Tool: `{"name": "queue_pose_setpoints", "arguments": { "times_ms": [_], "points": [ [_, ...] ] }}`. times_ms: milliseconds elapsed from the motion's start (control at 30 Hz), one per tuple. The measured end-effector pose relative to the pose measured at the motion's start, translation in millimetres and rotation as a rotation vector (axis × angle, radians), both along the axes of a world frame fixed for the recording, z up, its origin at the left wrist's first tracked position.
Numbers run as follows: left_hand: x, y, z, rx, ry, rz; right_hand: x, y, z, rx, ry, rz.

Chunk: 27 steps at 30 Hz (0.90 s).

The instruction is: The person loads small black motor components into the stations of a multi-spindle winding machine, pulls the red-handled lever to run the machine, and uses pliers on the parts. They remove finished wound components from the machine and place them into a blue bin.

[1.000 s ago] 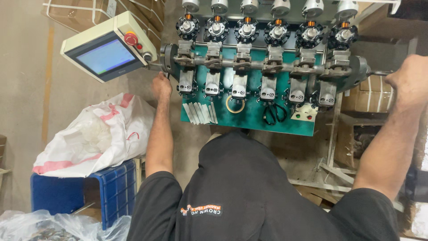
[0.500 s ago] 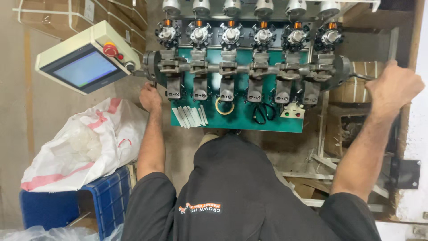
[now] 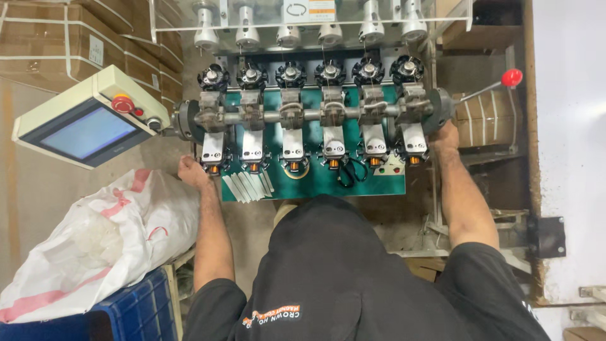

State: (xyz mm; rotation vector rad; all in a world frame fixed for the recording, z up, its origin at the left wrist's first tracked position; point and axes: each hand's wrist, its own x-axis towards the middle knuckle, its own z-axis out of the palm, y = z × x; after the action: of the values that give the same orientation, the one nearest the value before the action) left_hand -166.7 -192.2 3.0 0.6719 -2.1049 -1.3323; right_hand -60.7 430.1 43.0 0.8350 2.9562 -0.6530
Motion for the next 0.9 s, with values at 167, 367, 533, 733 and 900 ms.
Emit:
{"name": "queue_pose_setpoints", "arguments": {
  "times_ms": [167, 367, 533, 733, 900],
  "points": [
    [-4, 5, 7, 0.352, -0.015, -0.017, -35, 7, 16, -0.168, -0.035, 0.061],
    [-8, -1, 11, 0.417, -0.067, 0.018, 4, -4, -1, -0.136, -0.014, 0.029],
    [-11, -2, 7, 0.439, -0.079, 0.08, 78, -73, -42, -0.041, 0.155, 0.148],
    [-13, -2, 7, 0.34, -0.105, 0.111, 99, -102, -79, 0.228, -0.15, 0.232],
    [-11, -6, 15, 0.394, -0.126, 0.072, 86, -111, -77, 0.319, -0.082, 0.249]
  ]
}}
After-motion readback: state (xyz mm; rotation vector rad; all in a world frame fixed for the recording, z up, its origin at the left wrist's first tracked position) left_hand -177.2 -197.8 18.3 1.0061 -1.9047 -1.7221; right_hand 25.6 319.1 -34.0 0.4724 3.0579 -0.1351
